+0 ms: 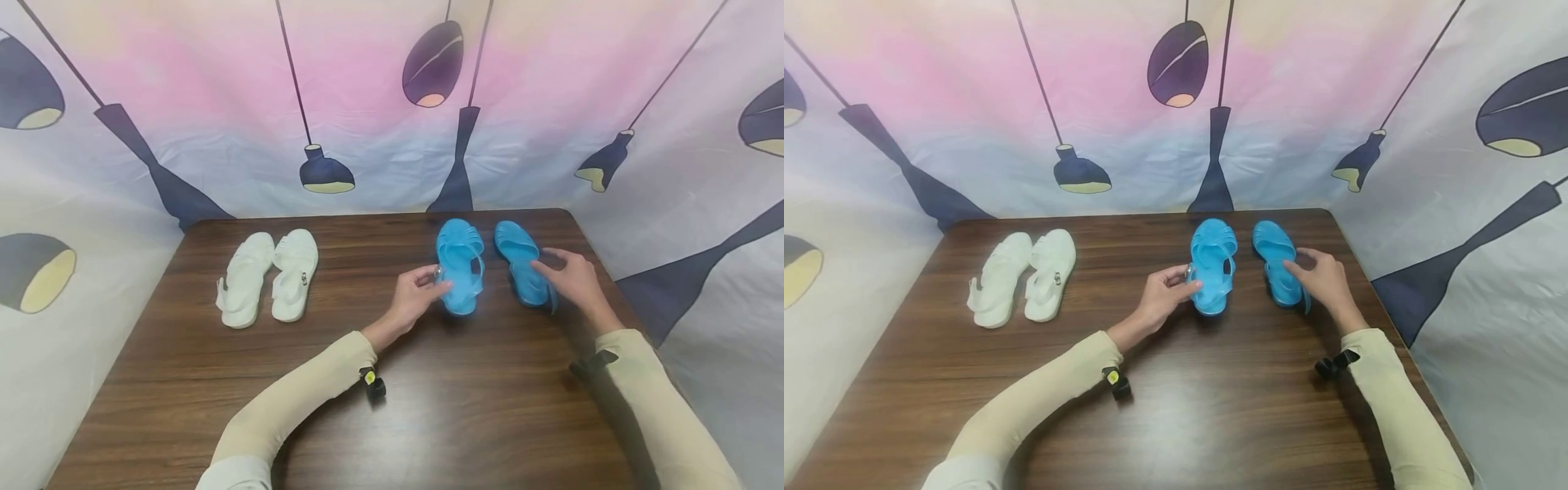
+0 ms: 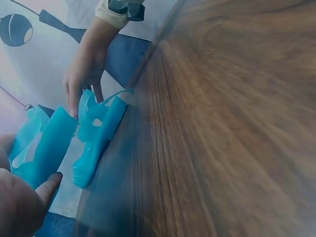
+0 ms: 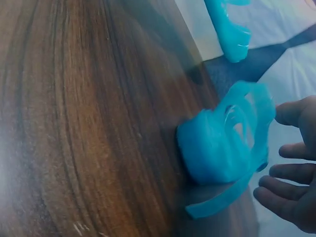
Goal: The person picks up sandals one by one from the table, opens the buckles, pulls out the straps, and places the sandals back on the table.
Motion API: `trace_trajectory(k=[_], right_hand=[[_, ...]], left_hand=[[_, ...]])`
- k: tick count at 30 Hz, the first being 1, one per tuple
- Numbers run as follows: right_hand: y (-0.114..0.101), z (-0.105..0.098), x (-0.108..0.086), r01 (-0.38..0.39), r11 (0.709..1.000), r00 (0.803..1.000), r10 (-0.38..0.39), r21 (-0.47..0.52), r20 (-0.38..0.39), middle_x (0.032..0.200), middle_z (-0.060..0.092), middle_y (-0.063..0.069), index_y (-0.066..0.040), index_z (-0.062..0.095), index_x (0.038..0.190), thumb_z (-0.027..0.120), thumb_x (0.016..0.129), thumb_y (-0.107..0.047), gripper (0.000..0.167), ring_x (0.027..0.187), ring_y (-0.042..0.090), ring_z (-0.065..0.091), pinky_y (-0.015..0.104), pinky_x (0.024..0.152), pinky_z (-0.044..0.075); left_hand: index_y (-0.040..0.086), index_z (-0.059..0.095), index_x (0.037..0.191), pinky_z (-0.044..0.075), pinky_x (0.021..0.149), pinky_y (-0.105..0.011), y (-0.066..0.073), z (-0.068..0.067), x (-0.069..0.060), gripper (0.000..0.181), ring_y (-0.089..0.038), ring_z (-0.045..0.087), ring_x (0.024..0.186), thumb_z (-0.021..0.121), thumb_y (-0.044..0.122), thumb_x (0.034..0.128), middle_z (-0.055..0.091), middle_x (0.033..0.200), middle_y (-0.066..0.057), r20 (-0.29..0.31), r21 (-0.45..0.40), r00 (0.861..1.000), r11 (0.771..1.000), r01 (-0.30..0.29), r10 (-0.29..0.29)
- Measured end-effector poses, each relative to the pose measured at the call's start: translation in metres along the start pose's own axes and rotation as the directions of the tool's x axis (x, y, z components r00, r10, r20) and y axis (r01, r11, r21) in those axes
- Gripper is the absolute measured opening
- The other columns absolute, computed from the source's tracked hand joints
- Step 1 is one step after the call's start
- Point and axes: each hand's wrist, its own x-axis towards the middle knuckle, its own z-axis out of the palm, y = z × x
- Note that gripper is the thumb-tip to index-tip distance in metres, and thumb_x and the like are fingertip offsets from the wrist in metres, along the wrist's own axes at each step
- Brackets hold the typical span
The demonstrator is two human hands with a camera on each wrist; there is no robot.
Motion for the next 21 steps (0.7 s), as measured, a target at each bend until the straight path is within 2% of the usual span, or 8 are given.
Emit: trace_trajectory(k=[3, 7, 15, 21], right_hand=[[0.005, 0.004, 0.003, -0.046, 0.999, 0.996, 0.045, 0.005, 0.072, 0.151, 0.043, 0.034, 0.003, 0.047, 0.148, 0.053, 0.097, -0.066, 0.086, 0.137, 0.054, 0.041, 0.069, 0.107, 0.038], [0.010, 0.009, 0.004, -0.094, 0.996, 0.987, 0.092, 0.006, 0.131, 0.149, 0.043, 0.036, 0.008, 0.044, 0.148, 0.048, 0.099, -0.068, 0.090, 0.138, 0.053, 0.041, 0.067, 0.109, 0.038], [0.011, 0.013, 0.002, -0.207, 0.975, 0.968, 0.193, 0.076, 0.163, 0.152, 0.038, 0.036, 0.010, 0.038, 0.150, 0.046, 0.099, -0.068, 0.094, 0.140, 0.054, 0.037, 0.066, 0.113, 0.034], [0.011, 0.014, 0.002, -0.223, 0.969, 0.963, 0.203, 0.105, 0.175, 0.153, 0.038, 0.036, 0.009, 0.037, 0.151, 0.045, 0.098, -0.069, 0.095, 0.141, 0.054, 0.036, 0.067, 0.113, 0.033]], left_hand=[[-0.004, 0.067, 0.128, 0.059, 0.090, -0.035, -0.003, 0.010, 0.009, 0.043, -0.034, 0.068, 0.116, 0.080, 0.007, 0.0891, 0.067, 0.128, -0.022, -0.011, 0.001, 1.000, 1.000, -0.006, 0.006], [-0.003, 0.067, 0.128, 0.059, 0.091, -0.035, -0.008, 0.021, 0.020, 0.043, -0.032, 0.067, 0.118, 0.080, 0.010, 0.0891, 0.067, 0.129, -0.020, -0.023, 0.011, 1.000, 1.000, 0.003, -0.003], [-0.002, 0.068, 0.127, 0.059, 0.090, -0.034, -0.023, 0.039, 0.040, 0.039, -0.027, 0.069, 0.116, 0.078, 0.009, 0.0908, 0.069, 0.125, -0.018, -0.026, -0.054, 1.000, 0.998, 0.015, -0.016], [-0.004, 0.068, 0.125, 0.060, 0.086, -0.033, -0.032, 0.047, 0.048, 0.038, -0.026, 0.070, 0.110, 0.079, 0.005, 0.0892, 0.070, 0.122, -0.019, -0.045, -0.099, 0.998, 0.994, 0.046, -0.050]])
